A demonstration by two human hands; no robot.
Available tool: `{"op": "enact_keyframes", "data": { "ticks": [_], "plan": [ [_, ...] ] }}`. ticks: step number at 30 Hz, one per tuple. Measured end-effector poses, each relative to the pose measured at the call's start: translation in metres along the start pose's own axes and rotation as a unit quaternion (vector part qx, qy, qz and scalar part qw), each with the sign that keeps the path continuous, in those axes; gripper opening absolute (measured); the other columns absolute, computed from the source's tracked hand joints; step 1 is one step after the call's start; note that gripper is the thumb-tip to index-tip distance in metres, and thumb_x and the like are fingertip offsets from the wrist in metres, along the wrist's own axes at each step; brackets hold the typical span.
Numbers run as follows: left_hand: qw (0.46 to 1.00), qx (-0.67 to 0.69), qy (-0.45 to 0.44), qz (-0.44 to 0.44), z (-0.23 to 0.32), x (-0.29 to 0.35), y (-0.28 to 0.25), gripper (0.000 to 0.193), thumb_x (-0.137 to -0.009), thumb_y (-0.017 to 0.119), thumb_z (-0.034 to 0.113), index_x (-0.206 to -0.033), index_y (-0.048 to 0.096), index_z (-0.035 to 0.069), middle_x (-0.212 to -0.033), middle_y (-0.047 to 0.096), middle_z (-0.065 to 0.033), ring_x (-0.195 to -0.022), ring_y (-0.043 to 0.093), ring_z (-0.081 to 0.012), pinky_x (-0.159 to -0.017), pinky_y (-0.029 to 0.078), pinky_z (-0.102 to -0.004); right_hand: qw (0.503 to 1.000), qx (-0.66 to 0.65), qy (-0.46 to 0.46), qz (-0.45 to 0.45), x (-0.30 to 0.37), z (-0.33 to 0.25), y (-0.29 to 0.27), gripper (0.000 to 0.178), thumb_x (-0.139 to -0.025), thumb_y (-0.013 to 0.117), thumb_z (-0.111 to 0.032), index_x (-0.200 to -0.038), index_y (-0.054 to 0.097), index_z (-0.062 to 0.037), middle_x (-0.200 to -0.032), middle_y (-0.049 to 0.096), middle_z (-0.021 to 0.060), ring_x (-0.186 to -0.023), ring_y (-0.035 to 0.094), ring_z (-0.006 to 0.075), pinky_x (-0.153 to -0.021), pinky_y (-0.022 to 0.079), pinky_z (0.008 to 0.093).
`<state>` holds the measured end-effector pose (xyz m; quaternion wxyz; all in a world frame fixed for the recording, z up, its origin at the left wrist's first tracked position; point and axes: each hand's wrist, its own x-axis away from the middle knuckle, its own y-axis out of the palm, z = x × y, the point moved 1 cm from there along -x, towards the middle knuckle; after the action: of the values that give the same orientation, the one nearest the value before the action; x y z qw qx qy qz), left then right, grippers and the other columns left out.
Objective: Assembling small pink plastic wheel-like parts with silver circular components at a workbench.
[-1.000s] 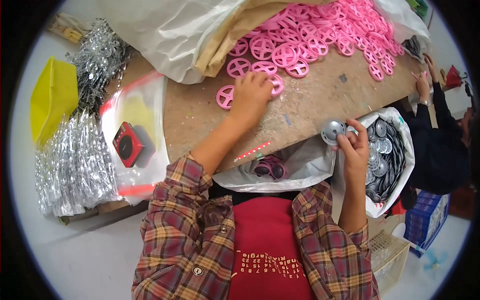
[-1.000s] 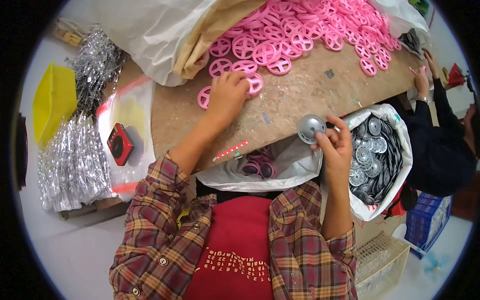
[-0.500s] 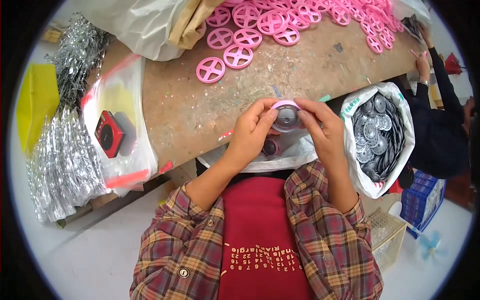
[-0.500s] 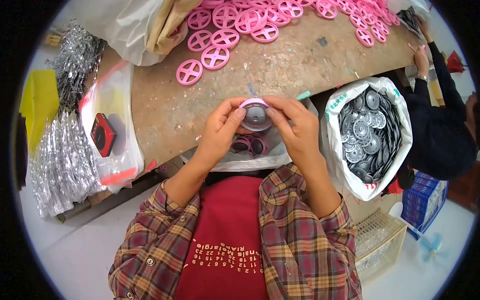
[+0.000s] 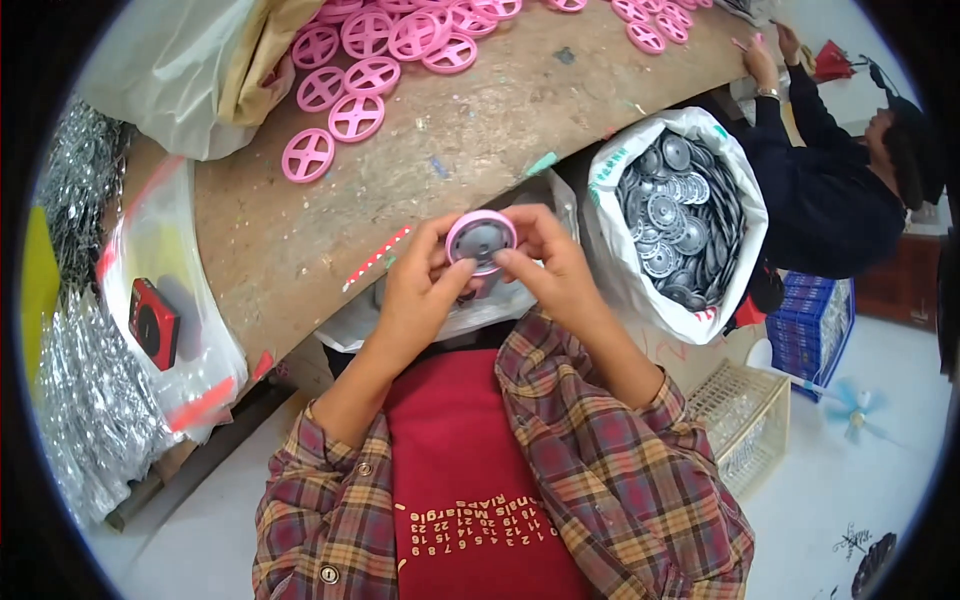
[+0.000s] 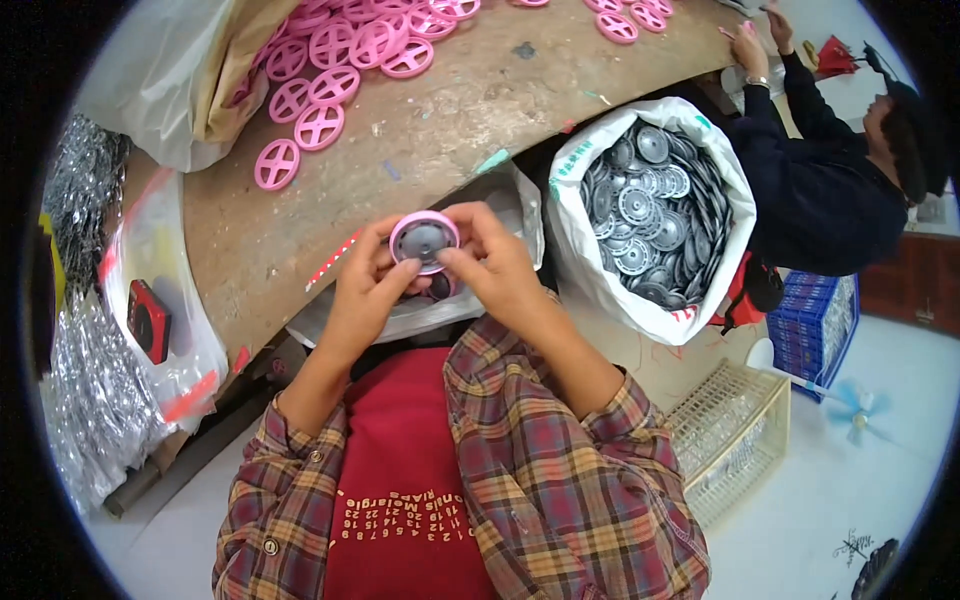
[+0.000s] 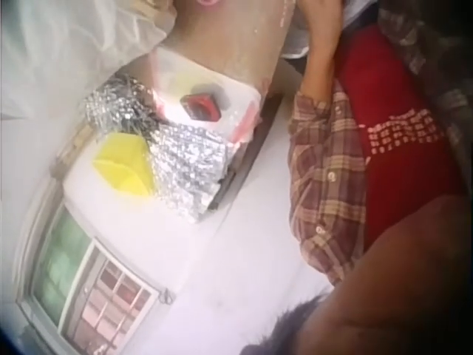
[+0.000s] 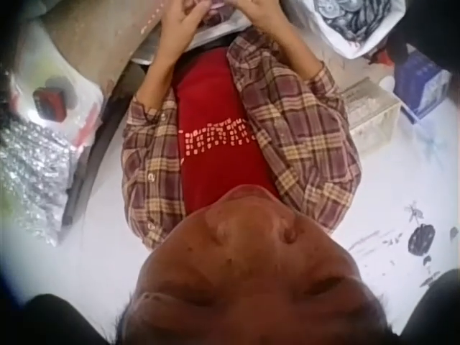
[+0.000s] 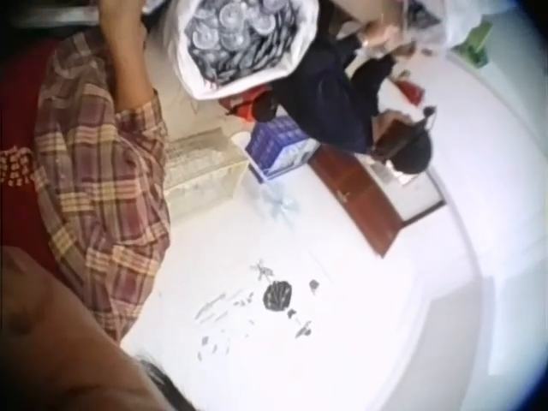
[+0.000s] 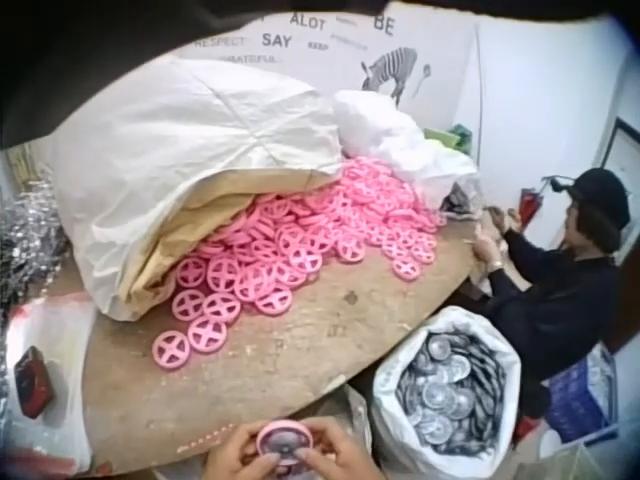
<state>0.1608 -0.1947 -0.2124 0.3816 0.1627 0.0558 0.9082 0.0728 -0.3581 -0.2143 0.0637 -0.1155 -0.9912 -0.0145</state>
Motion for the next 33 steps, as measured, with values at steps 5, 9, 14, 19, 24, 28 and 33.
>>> {"op": "enact_keyframes", "data": {
  "ticks": [5,9,14,19,24,28,33],
  "plan": [
    [0.910,-0.395,0.105,-0.063,0.015,0.005,-0.007,0.047,-0.080,0.067,0.020,-0.123,0.053,0.007,-0.099,0.066,-0.0174,-0.092,0.064,-0.0322,-0.078,0.050,-0.0392,0.975,0.208,-0.016,0.083,0.020,-0.001,-0.058,0.028,-0.084,0.063,-0.012,-0.110,0.062,-0.0021,-0.099,0.065,0.0041,-0.089,0.060,0.0142,-0.084,0.046,0.0279],
    [0.916,-0.384,0.111,0.007,0.039,-0.015,-0.032,0.034,-0.078,0.068,0.018,-0.108,0.061,0.004,-0.098,0.064,-0.0156,-0.086,0.063,-0.0315,-0.073,0.050,-0.0397,0.812,0.521,-0.030,0.261,0.043,0.007,-0.175,0.030,-0.079,0.066,-0.012,-0.108,0.062,-0.0048,-0.099,0.063,0.0071,-0.083,0.059,0.0162,-0.070,0.045,0.0276],
    [0.718,-0.566,0.351,0.202,0.055,-0.074,-0.079,0.018,-0.075,0.066,0.011,-0.093,0.063,0.006,-0.093,0.058,-0.0099,-0.087,0.057,-0.0293,-0.076,0.046,-0.0408,0.757,0.634,0.000,0.160,0.052,0.035,-0.198,0.031,-0.081,0.066,-0.009,-0.110,0.062,-0.0034,-0.112,0.063,0.0135,-0.086,0.063,0.0297,-0.076,0.049,0.0349],
    [0.672,-0.640,0.316,0.199,0.053,-0.096,-0.093,0.016,-0.074,0.065,0.007,-0.091,0.063,0.005,-0.099,0.058,-0.0097,-0.092,0.055,-0.0296,-0.080,0.045,-0.0420,0.710,0.668,-0.029,0.224,0.048,0.034,-0.190,0.016,-0.088,0.059,-0.010,-0.101,0.064,-0.0026,-0.096,0.065,0.0144,-0.083,0.062,0.0319,-0.074,0.047,0.0374],
    [0.705,-0.565,0.414,0.114,0.051,-0.062,-0.047,0.015,-0.074,0.063,0.006,-0.088,0.062,0.003,-0.109,0.057,-0.0144,-0.101,0.056,-0.0323,-0.083,0.048,-0.0410,0.919,0.156,-0.071,0.355,0.021,-0.018,-0.132,0.021,-0.091,0.058,-0.009,-0.108,0.059,0.0030,-0.094,0.060,0.0022,-0.081,0.056,0.0093,-0.068,0.048,0.0236],
    [0.720,-0.508,0.473,-0.020,0.038,-0.034,-0.018,0.010,-0.077,0.061,0.004,-0.087,0.060,0.002,-0.123,0.053,-0.0184,-0.110,0.055,-0.0368,-0.089,0.049,-0.0389,0.991,-0.084,-0.019,0.104,-0.014,-0.040,-0.061,0.018,-0.090,0.058,-0.011,-0.107,0.059,-0.0031,-0.100,0.062,0.0021,-0.090,0.057,0.0108,-0.085,0.045,0.0294],
    [0.844,-0.397,0.360,-0.019,0.030,-0.011,0.004,0.026,-0.083,0.061,0.002,-0.109,0.058,0.000,-0.135,0.045,-0.0222,-0.116,0.055,-0.0341,-0.094,0.048,-0.0380,0.991,-0.122,-0.002,0.051,-0.032,-0.026,-0.036,0.011,-0.091,0.057,-0.010,-0.100,0.052,-0.0047,-0.097,0.061,0.0025,-0.089,0.056,0.0096,-0.082,0.045,0.0256]
  ]
}}
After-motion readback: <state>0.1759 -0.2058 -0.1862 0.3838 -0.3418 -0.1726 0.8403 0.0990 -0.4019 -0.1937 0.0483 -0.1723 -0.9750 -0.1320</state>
